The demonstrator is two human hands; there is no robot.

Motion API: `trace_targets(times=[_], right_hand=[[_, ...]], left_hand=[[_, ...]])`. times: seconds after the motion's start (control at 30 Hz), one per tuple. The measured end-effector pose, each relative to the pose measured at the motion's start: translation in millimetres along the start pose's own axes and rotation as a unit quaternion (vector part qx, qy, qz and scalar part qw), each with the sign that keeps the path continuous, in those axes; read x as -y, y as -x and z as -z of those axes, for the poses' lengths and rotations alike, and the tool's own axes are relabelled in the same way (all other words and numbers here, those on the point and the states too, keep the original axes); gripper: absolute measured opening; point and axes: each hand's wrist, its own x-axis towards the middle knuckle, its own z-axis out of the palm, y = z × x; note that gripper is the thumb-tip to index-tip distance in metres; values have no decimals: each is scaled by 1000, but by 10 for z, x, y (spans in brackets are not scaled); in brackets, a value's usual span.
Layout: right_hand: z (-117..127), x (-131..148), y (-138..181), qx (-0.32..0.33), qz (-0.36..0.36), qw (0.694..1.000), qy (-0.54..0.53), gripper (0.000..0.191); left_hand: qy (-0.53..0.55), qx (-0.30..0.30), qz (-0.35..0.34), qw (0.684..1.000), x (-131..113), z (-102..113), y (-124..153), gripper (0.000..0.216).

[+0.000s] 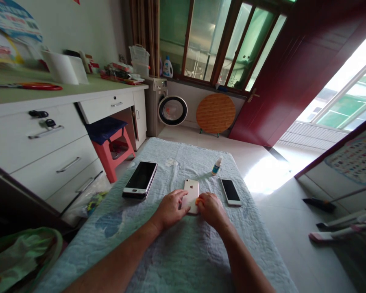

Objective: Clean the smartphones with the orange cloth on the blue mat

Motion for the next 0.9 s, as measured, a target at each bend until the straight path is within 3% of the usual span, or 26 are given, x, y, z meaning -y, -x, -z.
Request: trace_targets(times=[0.2,0.4,0.7,0.9], right_hand=[[71,-45,16,73,-38,991,-101,21],[80,-46,13,46,-94,981,-161,39],[4,2,10,74,-92,969,-216,31],[11,-1,19,86,-96,965,-229,27]], left_hand=[[-25,-38,21,999,11,-56,0,42],[-51,-54,53,996,-56,-27,18,42],[134,-32,123,983,-17,4,-36,40],[326,-23,129,936,75,-30,-107,43]])
